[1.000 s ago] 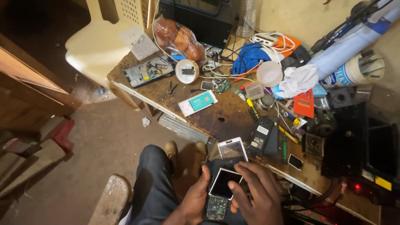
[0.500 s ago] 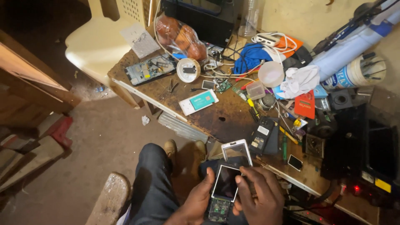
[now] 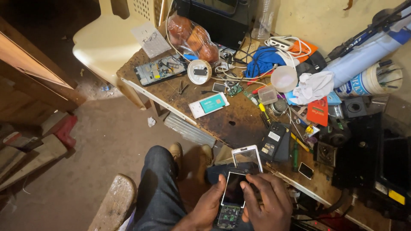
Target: Disassembling a mobile phone and soldering components on its circuit board at a repair workbench.
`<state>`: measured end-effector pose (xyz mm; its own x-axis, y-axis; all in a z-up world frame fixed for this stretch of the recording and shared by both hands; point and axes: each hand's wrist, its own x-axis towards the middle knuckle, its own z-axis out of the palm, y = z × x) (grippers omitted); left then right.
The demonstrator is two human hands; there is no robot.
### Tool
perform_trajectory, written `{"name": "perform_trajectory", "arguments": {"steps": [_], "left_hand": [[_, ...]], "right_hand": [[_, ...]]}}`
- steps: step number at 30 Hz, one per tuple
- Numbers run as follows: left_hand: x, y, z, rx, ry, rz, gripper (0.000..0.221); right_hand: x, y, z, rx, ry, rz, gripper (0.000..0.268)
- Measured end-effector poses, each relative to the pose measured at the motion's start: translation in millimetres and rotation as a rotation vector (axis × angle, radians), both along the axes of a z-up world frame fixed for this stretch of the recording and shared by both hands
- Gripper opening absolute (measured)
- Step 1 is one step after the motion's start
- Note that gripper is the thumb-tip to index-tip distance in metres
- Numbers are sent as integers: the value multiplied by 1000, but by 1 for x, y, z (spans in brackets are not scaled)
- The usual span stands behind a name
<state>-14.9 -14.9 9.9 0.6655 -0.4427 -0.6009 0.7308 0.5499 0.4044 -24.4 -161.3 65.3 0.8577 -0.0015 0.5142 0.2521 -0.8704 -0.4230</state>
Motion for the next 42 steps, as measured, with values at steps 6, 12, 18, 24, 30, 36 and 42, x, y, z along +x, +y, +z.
{"name": "perform_trajectory", "arguments": {"steps": [6, 12, 18, 24, 30, 36, 42], "left_hand": [[-5, 9, -48, -572, 37, -197, 105], [-2, 8, -52, -743, 62, -209, 105], [-7, 1, -29, -621, 36, -247, 106], [0, -7, -16, -432, 42, 50, 97], [-3, -27, -24, -277, 223, 351, 90], [-13, -47, -32, -465, 268, 458, 84], [-12, -45, -27, -491, 269, 410, 89]], "right_hand": [[-8, -29, -18, 141, 122, -288, 21], [-15, -21, -29, 1496, 546, 262, 67], [-31, -33, -47, 1544, 649, -60, 72], [-42, -48, -58, 1207, 480, -319, 79], [-59, -28, -67, 519, 534, -421, 72], [-43, 19, -28, 226, 243, -124, 64], [-55, 2, -72, 39, 293, -146, 72]]}}
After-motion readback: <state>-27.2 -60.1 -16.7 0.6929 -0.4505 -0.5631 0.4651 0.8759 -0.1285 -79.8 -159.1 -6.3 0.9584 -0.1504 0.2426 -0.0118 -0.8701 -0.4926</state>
